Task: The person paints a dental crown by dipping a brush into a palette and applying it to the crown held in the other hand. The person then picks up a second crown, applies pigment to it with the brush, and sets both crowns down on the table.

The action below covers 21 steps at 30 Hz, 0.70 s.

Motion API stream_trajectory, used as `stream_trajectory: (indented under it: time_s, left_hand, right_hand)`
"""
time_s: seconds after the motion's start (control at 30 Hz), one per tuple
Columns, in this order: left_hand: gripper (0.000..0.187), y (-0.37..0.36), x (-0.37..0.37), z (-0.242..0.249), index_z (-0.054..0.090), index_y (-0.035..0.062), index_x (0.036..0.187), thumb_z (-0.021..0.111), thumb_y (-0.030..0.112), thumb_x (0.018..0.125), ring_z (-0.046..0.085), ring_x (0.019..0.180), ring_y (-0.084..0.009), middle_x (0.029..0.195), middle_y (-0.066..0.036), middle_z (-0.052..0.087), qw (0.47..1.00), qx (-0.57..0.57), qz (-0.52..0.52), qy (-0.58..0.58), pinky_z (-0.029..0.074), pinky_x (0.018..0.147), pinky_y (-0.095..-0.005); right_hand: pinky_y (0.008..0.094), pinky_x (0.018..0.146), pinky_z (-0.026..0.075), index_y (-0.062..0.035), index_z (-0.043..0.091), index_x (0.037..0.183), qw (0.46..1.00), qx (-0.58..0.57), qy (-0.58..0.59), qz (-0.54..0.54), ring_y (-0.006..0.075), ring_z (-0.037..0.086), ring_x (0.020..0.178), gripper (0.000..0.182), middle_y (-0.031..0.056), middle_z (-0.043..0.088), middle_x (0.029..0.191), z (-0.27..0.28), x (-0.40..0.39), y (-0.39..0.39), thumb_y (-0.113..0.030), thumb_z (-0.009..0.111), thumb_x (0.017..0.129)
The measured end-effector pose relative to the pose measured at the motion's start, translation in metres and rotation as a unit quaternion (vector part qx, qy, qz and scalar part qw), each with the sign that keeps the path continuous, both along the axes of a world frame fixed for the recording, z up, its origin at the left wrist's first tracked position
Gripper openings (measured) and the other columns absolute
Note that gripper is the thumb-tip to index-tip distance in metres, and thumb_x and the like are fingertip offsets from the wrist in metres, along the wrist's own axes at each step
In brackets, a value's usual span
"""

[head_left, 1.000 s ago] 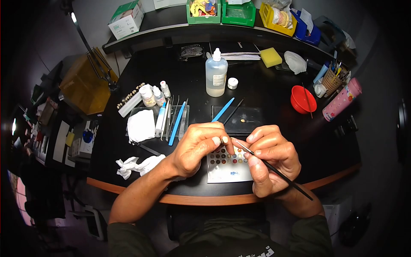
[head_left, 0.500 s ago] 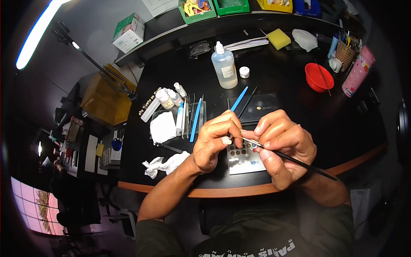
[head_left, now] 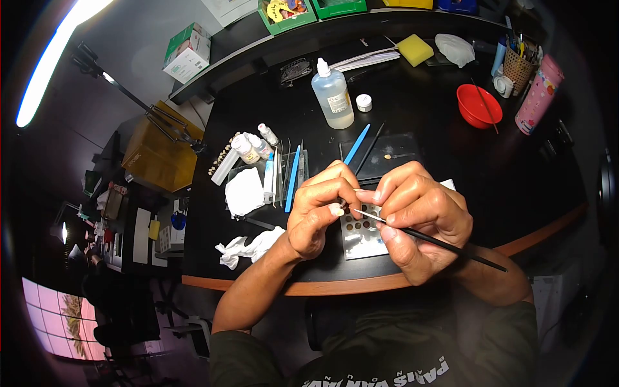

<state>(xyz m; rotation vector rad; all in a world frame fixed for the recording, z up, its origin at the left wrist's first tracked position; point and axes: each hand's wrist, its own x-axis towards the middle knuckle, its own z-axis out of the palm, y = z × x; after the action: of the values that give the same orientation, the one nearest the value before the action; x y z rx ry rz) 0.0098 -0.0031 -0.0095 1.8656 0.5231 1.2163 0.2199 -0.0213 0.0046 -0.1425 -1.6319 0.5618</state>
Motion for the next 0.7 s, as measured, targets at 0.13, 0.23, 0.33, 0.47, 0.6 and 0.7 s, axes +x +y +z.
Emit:
stream_trajectory:
  time_s: [0.13,0.23,0.33,0.47,0.6,0.7]
  left_hand:
    - [0.036,0.0002,-0.0006,0.0022,0.071,-0.0012,0.085,0.053,0.03,0.084,0.055,0.084,-0.0223,0.086,-0.013,0.064,0.999,0.024,0.028,0.025,0.042,0.077,-0.0356]
    - [0.036,-0.001,0.0016,0.0045,0.074,-0.0015,0.089,0.054,0.028,0.083,0.055,0.084,-0.0219,0.086,-0.012,0.067,0.998,0.031,0.046,0.03,0.043,0.079,-0.0353]
    - [0.039,-0.0009,0.0021,0.006,0.077,-0.0022,0.095,0.054,0.027,0.084,0.055,0.084,-0.0213,0.087,-0.012,0.069,0.998,0.037,0.048,0.031,0.044,0.08,-0.0351]
    - [0.043,-0.0003,0.0009,0.0059,0.08,-0.0033,0.104,0.054,0.027,0.086,0.056,0.085,-0.0207,0.087,-0.012,0.07,0.998,0.038,0.042,0.035,0.045,0.081,-0.035]
    - [0.045,0.0004,0.0005,0.0065,0.08,-0.0036,0.106,0.054,0.026,0.085,0.056,0.084,-0.0207,0.087,-0.012,0.07,0.998,0.041,0.038,0.039,0.045,0.081,-0.0352]
    - [0.048,-0.0001,0.0016,0.0056,0.075,-0.0087,0.1,0.053,0.033,0.089,0.052,0.084,-0.0207,0.087,-0.015,0.062,0.997,0.042,0.042,0.044,0.039,0.075,-0.0341]
  right_hand:
    - [0.0363,0.076,0.055,-0.0007,0.062,0.091,0.999,-0.031,-0.003,-0.006,0.0269,0.068,0.09,0.014,0.0101,0.065,0.083,0.0025,0.0005,-0.0047,0.006,0.068,0.079]
    - [0.036,0.077,0.055,-0.0009,0.062,0.09,0.999,-0.042,-0.01,-0.017,0.0263,0.068,0.09,0.014,0.0098,0.065,0.083,0.0039,0.0016,-0.0059,0.006,0.067,0.079]
    - [0.0358,0.077,0.055,-0.0011,0.062,0.089,1.0,-0.018,-0.013,-0.019,0.0258,0.068,0.09,0.013,0.0094,0.065,0.082,0.0036,0.0019,-0.0024,0.006,0.067,0.079]
    - [0.036,0.077,0.056,-0.0014,0.062,0.087,1.0,-0.02,-0.005,-0.015,0.0257,0.068,0.089,0.011,0.0091,0.065,0.081,0.003,0.0024,-0.0016,0.006,0.066,0.079]
    - [0.0364,0.077,0.056,-0.0017,0.061,0.086,1.0,-0.023,0.002,-0.015,0.0258,0.068,0.088,0.012,0.0088,0.064,0.08,-0.0006,0.0016,-0.0009,0.006,0.066,0.079]
    - [0.0361,0.075,0.056,-0.0018,0.061,0.085,0.999,-0.012,-0.005,-0.029,0.0256,0.068,0.088,0.013,0.0086,0.064,0.079,0.0003,0.0014,0.0001,0.007,0.067,0.078]
